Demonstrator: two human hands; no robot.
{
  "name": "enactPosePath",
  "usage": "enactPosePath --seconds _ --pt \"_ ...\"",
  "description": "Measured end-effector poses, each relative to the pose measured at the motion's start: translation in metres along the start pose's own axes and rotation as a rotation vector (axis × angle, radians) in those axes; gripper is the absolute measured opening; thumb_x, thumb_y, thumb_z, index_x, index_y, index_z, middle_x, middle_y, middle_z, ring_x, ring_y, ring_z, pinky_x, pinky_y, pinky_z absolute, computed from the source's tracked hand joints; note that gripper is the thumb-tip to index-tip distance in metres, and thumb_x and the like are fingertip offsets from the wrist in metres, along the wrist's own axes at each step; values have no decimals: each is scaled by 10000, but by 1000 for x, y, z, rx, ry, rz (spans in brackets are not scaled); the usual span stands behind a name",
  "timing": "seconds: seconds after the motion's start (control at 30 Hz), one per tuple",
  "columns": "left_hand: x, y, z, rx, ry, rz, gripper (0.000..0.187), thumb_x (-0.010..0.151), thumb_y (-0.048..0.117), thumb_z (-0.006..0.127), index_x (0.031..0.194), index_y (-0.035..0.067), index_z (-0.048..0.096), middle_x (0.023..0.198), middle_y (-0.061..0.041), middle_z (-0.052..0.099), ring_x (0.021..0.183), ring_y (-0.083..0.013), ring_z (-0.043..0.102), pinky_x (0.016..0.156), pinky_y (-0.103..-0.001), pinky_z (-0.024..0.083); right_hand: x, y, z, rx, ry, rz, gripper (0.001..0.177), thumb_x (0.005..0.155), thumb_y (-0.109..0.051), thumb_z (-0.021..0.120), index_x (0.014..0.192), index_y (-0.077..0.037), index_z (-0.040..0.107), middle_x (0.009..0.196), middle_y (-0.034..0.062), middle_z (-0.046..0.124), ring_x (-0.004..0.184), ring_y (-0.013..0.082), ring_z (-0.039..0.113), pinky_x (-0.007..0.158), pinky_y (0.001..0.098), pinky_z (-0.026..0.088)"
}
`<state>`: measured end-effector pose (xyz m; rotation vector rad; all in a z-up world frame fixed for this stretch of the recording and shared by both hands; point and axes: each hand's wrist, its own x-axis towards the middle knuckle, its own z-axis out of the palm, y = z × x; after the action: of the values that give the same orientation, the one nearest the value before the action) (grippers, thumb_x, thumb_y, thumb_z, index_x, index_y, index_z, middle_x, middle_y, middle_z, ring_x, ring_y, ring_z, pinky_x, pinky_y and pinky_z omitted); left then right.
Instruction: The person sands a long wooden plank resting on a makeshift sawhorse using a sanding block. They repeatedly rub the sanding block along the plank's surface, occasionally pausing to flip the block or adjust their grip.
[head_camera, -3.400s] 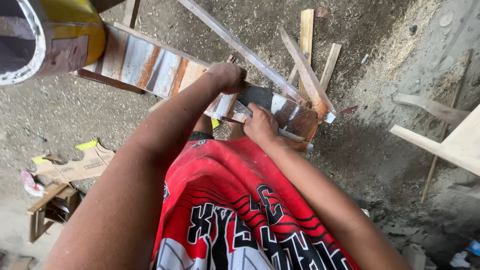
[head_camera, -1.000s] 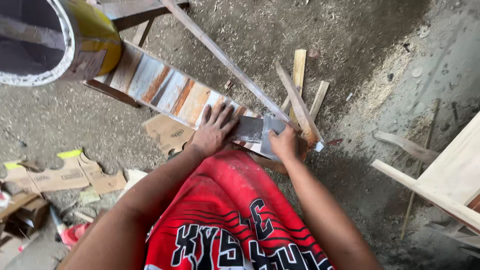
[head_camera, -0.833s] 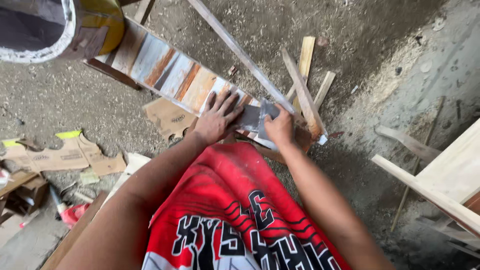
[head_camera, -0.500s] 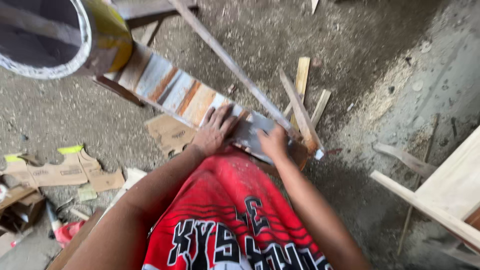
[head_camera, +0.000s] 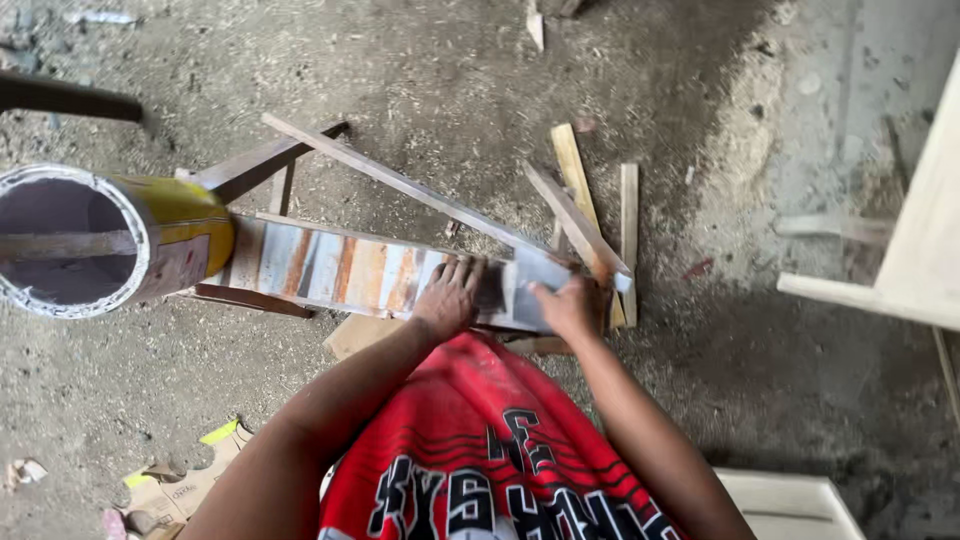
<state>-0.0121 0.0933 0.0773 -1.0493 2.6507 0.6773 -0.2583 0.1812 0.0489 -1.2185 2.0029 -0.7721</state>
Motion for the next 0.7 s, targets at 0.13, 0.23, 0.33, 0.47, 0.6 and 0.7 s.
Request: enactPosePath --seconds 0.13,0.23,0.33,0.47,0.6,0.7 --pt "26 1 10 -118 -204 -196 738 840 392 752 1430 69 449 1412 -221 528 1322 -382 500 1076 -493 433 -52 20 -92 240 46 132 280 952 -223 719 963 54 754 830 95 738 739 136 671 684 329 527" --pt "42 -8 9 -793 -106 -273 415 917 282 733 1255 48 671 1194 -146 743 1084 -285 697 950 -420 578 -81 21 -120 541 166 261 195 940 -173 721 986 10 771 914 38 744 784 105 660 705 303 534" --pt "44 17 -24 -1563 34 -205 354 958 127 671 1281 -17 639 1108 -101 746 933 -183 706 828 -373 613 -98 -10 -134 683 263 200 195 920 -120 742 1050 25 757 993 39 751 865 130 678 783 293 536" --pt "23 84 -110 -1660 269 -95 390 988 183 628 1349 55 554 1151 -46 709 996 -125 682 883 -321 600 -92 -79 -139 870 399 -150 273 937 -112 714 1186 -2 696 1122 55 747 1005 132 707 907 307 563" --pt "17 146 -165 -1677 496 -31 362 1018 192 633 1318 3 562 1120 -71 709 983 -158 679 863 -353 597 -83 -109 -146 566 268 -191 325 910 -104 720 1224 -31 682 1079 83 779 959 155 754 873 318 586" --pt "6 165 -186 -1619 486 14 380 1000 200 632 1331 30 558 1122 -54 711 995 -140 672 873 -330 588 -88 -95 -135 73 224 -601 308 828 -35 709 1132 -78 727 1089 108 773 1030 238 723 985 483 457"
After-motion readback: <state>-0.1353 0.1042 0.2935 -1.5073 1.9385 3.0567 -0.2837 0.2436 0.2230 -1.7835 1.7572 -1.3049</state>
